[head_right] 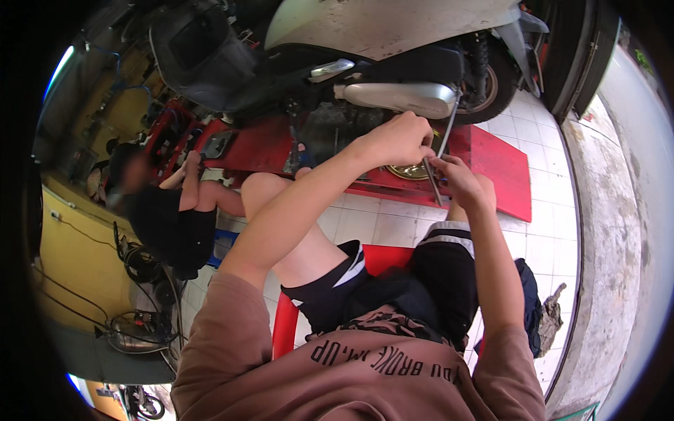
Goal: The person sits on a low stool in a workshop and uses a T-handle wrench to tighten a bolt on the engine of a white motorcycle. The person repeatedly applies torque to the fastener while seated on the floor.
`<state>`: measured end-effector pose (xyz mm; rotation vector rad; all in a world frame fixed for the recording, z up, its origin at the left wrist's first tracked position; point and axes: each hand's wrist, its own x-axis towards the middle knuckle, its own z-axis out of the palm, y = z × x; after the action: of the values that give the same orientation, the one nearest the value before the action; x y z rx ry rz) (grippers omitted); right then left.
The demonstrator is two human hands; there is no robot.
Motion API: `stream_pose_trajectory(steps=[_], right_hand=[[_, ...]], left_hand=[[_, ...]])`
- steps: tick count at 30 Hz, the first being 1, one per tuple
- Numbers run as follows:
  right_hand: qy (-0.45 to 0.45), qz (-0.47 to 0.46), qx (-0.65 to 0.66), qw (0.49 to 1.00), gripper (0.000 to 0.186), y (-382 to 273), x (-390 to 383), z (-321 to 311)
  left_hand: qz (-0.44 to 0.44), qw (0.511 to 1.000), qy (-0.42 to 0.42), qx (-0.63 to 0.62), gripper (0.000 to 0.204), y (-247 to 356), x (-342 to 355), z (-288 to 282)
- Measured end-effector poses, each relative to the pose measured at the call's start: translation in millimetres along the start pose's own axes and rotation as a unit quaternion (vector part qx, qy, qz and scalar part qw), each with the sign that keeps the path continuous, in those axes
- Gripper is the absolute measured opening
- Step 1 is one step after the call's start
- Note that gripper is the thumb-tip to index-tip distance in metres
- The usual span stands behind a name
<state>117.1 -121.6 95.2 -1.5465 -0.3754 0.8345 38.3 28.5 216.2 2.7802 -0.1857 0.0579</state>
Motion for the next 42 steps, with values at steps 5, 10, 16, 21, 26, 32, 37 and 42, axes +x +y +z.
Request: stream_pose_trajectory(steps=[5, 10, 16, 21, 26, 32, 37, 42], right_hand=[[0.018, -0.048, -0.014, 0.999, 0.035, 19, -6, 5], [-0.11, -0.073, 0.195, 0.972, 0.027, 67, 35, -38], [-0.328, -0.048, 0.25, 0.91, 0.034, 16, 27, -39], [-0.321, -0.065, 0.209, 0.921, 0.034, 13, 29, -41], [-0.248, -0.054, 0.219, 0.942, 0.038, 27, 42, -27], [-0.287, -0.035, 0.224, 0.931, 0.024, 6, 23, -25], [-0.343, -0.059, 0.185, 0.919, 0.025, 13, 36, -50], [-0.279, -0.014, 0.178, 0.944, 0.021, 4, 33, -31]], left_hand=[[0.036, 0.996, 0.079, 0.029, 0.028, 40, 11, 21], [0.217, 0.967, 0.121, -0.059, 0.046, 66, -13, 74], [0.008, 0.998, -0.048, -0.031, 0.039, 47, -53, 97], [0.097, 0.984, 0.071, -0.129, 0.043, 34, -54, 86], [0.04, 0.982, 0.118, -0.139, 0.064, 47, -52, 77], [0.073, 0.989, 0.092, -0.086, 0.056, 39, -50, 92], [0.036, 0.995, 0.075, -0.045, 0.04, 43, -61, 97], [-0.152, 0.988, 0.038, -0.007, 0.048, 29, -65, 95]])
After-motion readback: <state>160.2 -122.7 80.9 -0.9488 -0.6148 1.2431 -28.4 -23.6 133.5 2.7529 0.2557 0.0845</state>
